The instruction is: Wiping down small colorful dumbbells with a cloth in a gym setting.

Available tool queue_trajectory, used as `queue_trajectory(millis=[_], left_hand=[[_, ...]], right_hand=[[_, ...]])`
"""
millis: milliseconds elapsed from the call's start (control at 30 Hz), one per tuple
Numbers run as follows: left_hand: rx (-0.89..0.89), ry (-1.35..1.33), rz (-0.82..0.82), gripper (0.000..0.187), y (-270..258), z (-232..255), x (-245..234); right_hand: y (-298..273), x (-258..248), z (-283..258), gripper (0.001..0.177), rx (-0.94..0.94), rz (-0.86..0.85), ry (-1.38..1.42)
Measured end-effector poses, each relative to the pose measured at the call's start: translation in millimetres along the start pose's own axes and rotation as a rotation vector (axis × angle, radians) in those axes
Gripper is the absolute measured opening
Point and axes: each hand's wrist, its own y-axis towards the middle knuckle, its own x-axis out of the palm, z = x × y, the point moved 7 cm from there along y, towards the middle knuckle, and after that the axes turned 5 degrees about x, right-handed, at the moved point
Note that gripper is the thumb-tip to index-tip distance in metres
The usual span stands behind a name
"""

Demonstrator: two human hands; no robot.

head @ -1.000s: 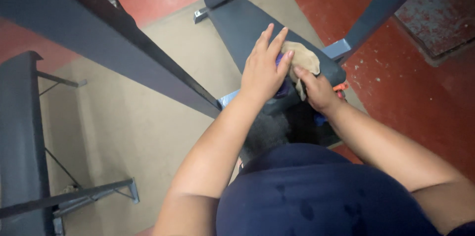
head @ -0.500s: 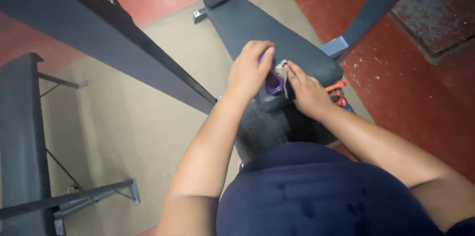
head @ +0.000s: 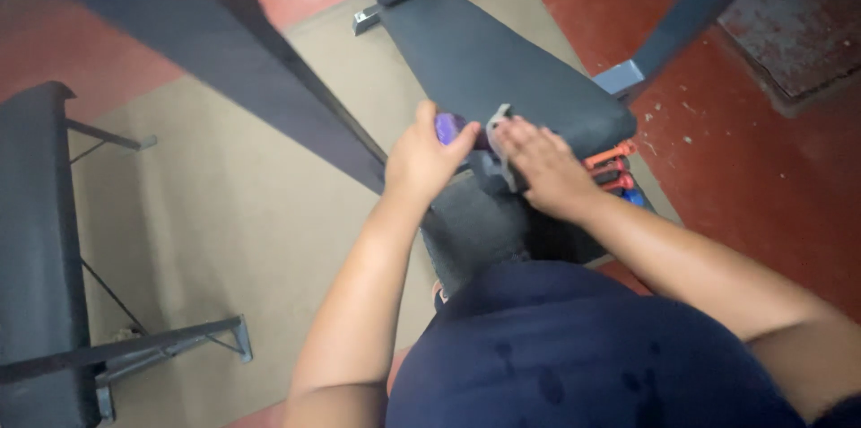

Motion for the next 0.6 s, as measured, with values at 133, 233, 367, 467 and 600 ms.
queue_trajectory(millis=[133, 233, 367, 467, 600], left_hand=[[0.028, -0.034, -0.047, 0.065, -22.0, -13.3, -5.0], [0.175, -0.093, -0.036, 0.062, -35.0, -23.0, -5.2], [0.296, -0.130, -0.042, 0.060, -50.7, -29.0, -2.8], [0.335, -0.129, -0.075, 0.057, -72.8, -10.8, -9.4], [0.355, -0.090, -0.178, 0.051, -96.8, 15.7, -31.5]], right_hand=[[6.0, 5.5, 16.1, 0.089, 0.097, 0.074, 0.245], [13.6, -3.0, -6.8, 0.085, 0.106, 0.148, 0.203], [6.0, 1.0, -19.5, 0.080, 0.230, 0.235, 0.162], [-15.3, 1.5, -28.3, 0.083, 0.322, 0.236, 0.169], [-58.8, 24.6, -48.0, 0.084, 0.345, 0.235, 0.259]])
